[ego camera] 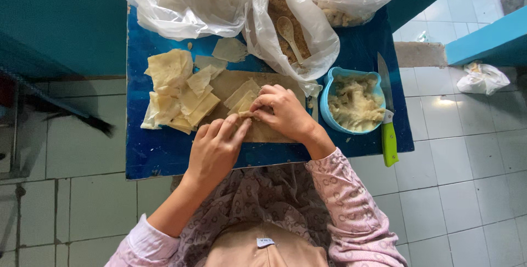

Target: The person sits at a small blue table folding square dough wrappers into filled pastries. They scoop filling from a plastic bag with a spoon onto a wrapper, fold and pinch the wrapper closed by hand, and set the finished piece aside, repeating the cycle.

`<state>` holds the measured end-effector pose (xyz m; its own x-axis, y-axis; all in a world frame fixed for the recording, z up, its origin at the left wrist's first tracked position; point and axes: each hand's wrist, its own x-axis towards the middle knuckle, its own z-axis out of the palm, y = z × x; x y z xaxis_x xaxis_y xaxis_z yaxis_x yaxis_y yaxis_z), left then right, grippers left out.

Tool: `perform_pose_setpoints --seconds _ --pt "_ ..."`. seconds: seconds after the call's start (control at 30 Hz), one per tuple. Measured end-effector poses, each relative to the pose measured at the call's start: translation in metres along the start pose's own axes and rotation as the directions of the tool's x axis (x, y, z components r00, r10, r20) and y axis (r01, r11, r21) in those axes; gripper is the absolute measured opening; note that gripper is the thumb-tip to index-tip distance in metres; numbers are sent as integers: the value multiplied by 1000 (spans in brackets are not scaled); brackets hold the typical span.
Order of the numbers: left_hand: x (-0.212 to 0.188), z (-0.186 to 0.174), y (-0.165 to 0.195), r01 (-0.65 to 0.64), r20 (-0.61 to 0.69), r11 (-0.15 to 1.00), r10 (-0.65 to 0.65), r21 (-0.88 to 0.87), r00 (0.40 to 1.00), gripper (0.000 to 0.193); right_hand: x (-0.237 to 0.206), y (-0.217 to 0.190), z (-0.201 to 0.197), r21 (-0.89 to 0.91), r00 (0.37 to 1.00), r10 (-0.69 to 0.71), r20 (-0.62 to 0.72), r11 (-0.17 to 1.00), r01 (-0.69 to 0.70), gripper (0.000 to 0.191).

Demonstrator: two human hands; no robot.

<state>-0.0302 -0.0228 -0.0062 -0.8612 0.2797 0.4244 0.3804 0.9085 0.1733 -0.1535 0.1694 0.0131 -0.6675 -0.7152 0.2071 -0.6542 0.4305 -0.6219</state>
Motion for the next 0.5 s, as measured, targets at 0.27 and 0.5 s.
perform_pose_setpoints --seconds 0.27,0.5 --pt "-1 -6 -1 15 -8 993 -16 -120 1000 44 -3 -4 1 -34 999 52 6 998 -51 10" --pt "-2 -8 -1 24 -5 995 -24 -96 1000 41 -3 -12 6 -18 996 82 -34 996 -83 11"
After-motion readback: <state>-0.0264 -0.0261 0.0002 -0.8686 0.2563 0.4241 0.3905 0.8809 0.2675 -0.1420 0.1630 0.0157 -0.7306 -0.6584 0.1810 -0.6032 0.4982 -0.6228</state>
